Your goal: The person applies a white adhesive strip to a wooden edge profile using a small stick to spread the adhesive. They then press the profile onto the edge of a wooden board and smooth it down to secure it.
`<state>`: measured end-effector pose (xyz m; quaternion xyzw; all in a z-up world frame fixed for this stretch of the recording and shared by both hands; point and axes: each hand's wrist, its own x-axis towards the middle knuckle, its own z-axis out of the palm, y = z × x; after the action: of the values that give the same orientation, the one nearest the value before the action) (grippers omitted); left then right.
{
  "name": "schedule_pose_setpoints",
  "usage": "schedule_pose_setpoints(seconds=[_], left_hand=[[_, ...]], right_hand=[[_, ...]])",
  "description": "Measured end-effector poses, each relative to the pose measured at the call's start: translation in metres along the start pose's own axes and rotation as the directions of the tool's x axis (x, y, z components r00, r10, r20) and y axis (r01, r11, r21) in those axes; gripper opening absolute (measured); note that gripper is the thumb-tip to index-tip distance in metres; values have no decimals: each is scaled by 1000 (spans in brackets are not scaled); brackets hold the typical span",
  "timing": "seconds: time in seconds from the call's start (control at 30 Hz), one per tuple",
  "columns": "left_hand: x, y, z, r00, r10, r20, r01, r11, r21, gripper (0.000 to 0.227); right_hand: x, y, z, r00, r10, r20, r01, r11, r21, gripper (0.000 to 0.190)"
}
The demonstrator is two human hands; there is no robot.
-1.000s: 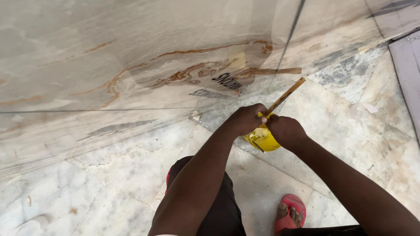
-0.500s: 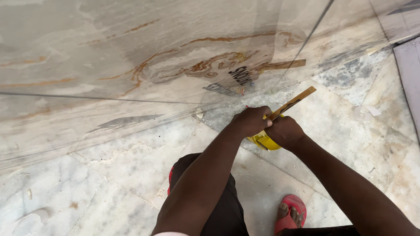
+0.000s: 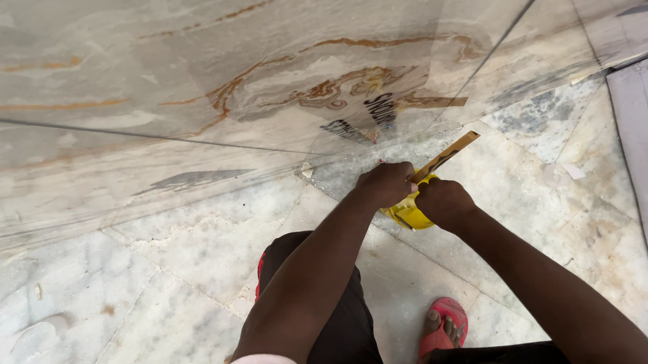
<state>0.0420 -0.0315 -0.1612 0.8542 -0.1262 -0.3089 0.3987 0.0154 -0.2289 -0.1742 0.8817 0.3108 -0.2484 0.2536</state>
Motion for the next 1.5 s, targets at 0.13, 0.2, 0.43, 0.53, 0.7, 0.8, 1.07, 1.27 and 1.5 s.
schedule_pose_setpoints(seconds=[0.13, 0.2, 0.43, 0.53, 0.7, 0.8, 1.07, 1.27, 1.5], left_hand=[[3, -3, 2, 1000, 19, 6, -19, 1000, -12, 39], [3, -3, 2, 1000, 8, 21, -8, 1000, -15, 40], [5, -3, 4, 1000, -3, 13, 3, 1000, -15, 40], [5, -4, 7, 1000, -10, 15, 10, 1000, -8, 40], [5, -1, 7, 1000, -10, 0, 10, 1000, 3, 40], [5, 0, 6, 1000, -5, -4, 5, 1000, 9, 40], [7, -8, 9, 1000, 30, -7, -30, 1000, 3, 38], [10, -7, 8, 999, 37, 0, -37, 999, 14, 37], [15, -8, 10, 1000, 8, -1, -8, 1000, -8, 38]], right_hand=[[-8, 8, -7, 995, 20, -101, -16, 999, 33, 11], [-7, 13, -10, 988, 98, -118, -87, 992, 88, 13], [8, 0, 4, 972, 51, -229, -32, 996, 84, 10], [10, -2, 13, 979, 7, -203, 2, 999, 43, 10], [0, 1, 6, 991, -44, -124, 39, 998, -47, 8], [-10, 1, -15, 995, -92, -36, 89, 992, -87, 8], [-66, 25, -71, 922, -342, -183, 314, 935, -166, 9], [-84, 32, -91, 871, -449, -200, 378, 871, -313, 8], [-66, 32, -87, 959, -134, -251, 132, 991, -24, 14]])
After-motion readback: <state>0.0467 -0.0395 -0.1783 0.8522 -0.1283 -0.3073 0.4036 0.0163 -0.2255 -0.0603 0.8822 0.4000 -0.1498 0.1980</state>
